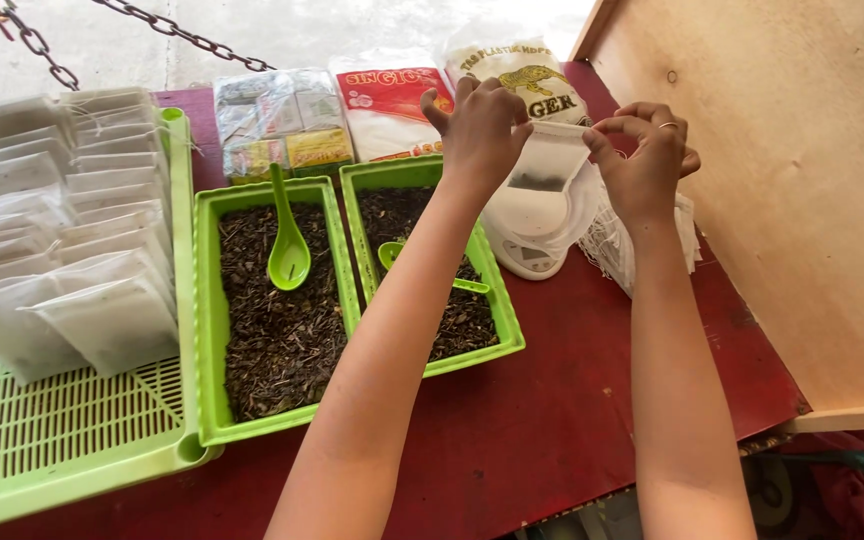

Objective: The person fills white tea bags with loose tea leaves using a green plastic spoon. They scoop tea from green trays, pour it into the bags, and place the filled bags onto a green tray. The person also weighs the filled tea bags on a digital scale.

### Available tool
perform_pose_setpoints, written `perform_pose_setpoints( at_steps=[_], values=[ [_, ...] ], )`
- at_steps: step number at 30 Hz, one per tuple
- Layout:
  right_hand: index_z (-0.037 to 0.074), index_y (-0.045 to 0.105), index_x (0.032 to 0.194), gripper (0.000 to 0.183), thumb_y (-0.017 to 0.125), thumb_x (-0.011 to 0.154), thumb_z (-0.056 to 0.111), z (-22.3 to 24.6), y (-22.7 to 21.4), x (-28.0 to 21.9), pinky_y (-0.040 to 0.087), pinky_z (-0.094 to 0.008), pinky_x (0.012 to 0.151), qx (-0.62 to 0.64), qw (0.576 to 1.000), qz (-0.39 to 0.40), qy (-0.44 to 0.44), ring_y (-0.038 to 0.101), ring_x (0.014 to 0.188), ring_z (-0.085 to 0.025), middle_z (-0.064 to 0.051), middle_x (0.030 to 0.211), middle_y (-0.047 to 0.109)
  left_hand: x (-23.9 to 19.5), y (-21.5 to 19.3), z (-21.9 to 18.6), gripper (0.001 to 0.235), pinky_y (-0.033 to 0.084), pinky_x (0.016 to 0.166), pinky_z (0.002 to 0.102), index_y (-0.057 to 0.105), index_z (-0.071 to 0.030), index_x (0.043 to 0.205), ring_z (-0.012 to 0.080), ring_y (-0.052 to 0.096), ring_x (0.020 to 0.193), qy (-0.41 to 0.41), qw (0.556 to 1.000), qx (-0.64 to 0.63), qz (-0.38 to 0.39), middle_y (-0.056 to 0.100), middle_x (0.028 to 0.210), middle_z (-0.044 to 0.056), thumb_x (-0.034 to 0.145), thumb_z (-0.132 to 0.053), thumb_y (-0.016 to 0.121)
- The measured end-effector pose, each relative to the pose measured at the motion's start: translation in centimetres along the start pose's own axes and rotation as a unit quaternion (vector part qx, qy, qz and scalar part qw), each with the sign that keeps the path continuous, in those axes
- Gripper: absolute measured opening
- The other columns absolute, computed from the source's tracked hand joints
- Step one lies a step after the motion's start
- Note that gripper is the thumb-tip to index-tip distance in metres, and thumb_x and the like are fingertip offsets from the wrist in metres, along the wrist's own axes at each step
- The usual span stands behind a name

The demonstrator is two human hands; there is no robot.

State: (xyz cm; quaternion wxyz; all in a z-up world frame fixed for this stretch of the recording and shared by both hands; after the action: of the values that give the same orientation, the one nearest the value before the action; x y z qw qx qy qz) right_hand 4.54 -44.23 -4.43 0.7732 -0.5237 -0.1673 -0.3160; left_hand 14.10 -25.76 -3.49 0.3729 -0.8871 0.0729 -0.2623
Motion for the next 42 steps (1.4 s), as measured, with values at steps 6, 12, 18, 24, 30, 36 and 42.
perform_pose_setpoints(
  at_steps=[6, 12, 18, 24, 30, 36, 42],
  values=[
    [0.029, 0.08, 0.093, 0.008, 0.078, 0.093, 0.037, -2.6, 1.8, 0.0, 0.02, -0.043, 0.082, -0.036, 0.998, 0.042, 0.028, 0.049, 0.115, -0.02, 0.008, 0.116, 0.063, 0.6, 2.3, 0.4, 0.001, 0.017, 0.107, 0.066, 0.08, -0.025, 0.085, 0.029, 0.053, 0.121, 0.011, 0.998, 0.043, 0.043, 0.071, 0.108, -0.001, 0.084, -0.025, 0.08],
    [0.03, 0.079, 0.101, 0.008, 0.076, 0.095, 0.035, -3.4, 2.2, 0.7, 0.02, -0.044, 0.08, -0.041, 0.999, 0.028, 0.014, 0.05, 0.114, -0.02, 0.006, 0.114, 0.063, 1.1, 3.3, 0.6, 0.008, 0.019, 0.105, 0.065, 0.08, -0.023, 0.086, 0.0289, 0.056, 0.116, 0.025, 0.999, 0.039, 0.012, 0.071, 0.099, -0.002, 0.089, -0.023, 0.072],
    [0.03, 0.072, 0.119, 0.024, 0.068, 0.095, 0.035, -3.2, 1.7, 1.1, 0.021, -0.044, 0.076, -0.049, 0.998, 0.025, -0.002, 0.052, 0.112, -0.025, 0.001, 0.124, 0.066, 1.9, 4.7, 1.1, 0.041, 0.021, 0.102, 0.061, 0.061, -0.031, 0.125, 0.0282, 0.053, 0.121, 0.037, 0.991, 0.123, -0.025, 0.068, 0.113, -0.002, 0.086, -0.029, 0.074],
    [0.033, 0.073, 0.109, 0.021, 0.066, 0.091, 0.025, -3.7, 1.0, 0.5, 0.022, -0.045, 0.079, -0.043, 0.998, 0.03, 0.019, 0.052, 0.113, -0.023, 0.001, 0.121, 0.063, 1.7, 3.6, 1.2, 0.012, 0.021, 0.102, 0.063, 0.073, -0.029, 0.093, 0.0281, 0.056, 0.113, 0.031, 0.992, 0.114, -0.048, 0.068, 0.097, -0.004, 0.087, -0.019, 0.07],
    [0.034, 0.075, 0.106, 0.018, 0.065, 0.094, 0.024, -3.2, 0.0, -0.2, 0.021, -0.046, 0.086, -0.034, 0.998, 0.05, 0.032, 0.05, 0.119, -0.022, -0.001, 0.124, 0.061, 1.1, 3.0, 1.1, 0.013, 0.022, 0.101, 0.063, 0.074, -0.026, 0.086, 0.0292, 0.056, 0.11, 0.02, 0.993, 0.115, -0.036, 0.068, 0.093, -0.002, 0.092, -0.021, 0.065],
    [0.037, 0.075, 0.101, 0.016, 0.064, 0.094, 0.027, -3.6, -0.2, -0.6, 0.021, -0.046, 0.084, -0.043, 0.997, 0.046, 0.033, 0.05, 0.117, -0.021, 0.003, 0.121, 0.061, 0.5, 2.8, 0.6, 0.015, 0.024, 0.1, 0.065, 0.074, -0.024, 0.085, 0.0305, 0.057, 0.107, 0.027, 0.993, 0.112, -0.038, 0.068, 0.093, 0.0, 0.091, -0.017, 0.062],
    [0.035, 0.075, 0.102, 0.015, 0.065, 0.095, 0.026, -3.5, -0.4, -0.6, 0.021, -0.046, 0.084, -0.042, 0.998, 0.05, 0.024, 0.05, 0.118, -0.022, 0.001, 0.121, 0.061, 0.6, 3.2, 0.9, 0.014, 0.022, 0.101, 0.062, 0.074, -0.023, 0.084, 0.0286, 0.059, 0.107, 0.019, 0.993, 0.116, -0.033, 0.069, 0.092, -0.002, 0.09, -0.018, 0.063]
  ],
)
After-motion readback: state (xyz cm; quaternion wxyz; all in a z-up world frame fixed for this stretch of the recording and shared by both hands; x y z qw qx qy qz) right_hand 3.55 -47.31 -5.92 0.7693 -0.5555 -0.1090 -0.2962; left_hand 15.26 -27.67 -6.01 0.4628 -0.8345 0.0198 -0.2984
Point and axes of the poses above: each hand's wrist, its own x-axis towards the middle knuckle, its own y-axis out of the palm, z = x × y, the point moved 3 cm from there along x, towards the middle knuckle
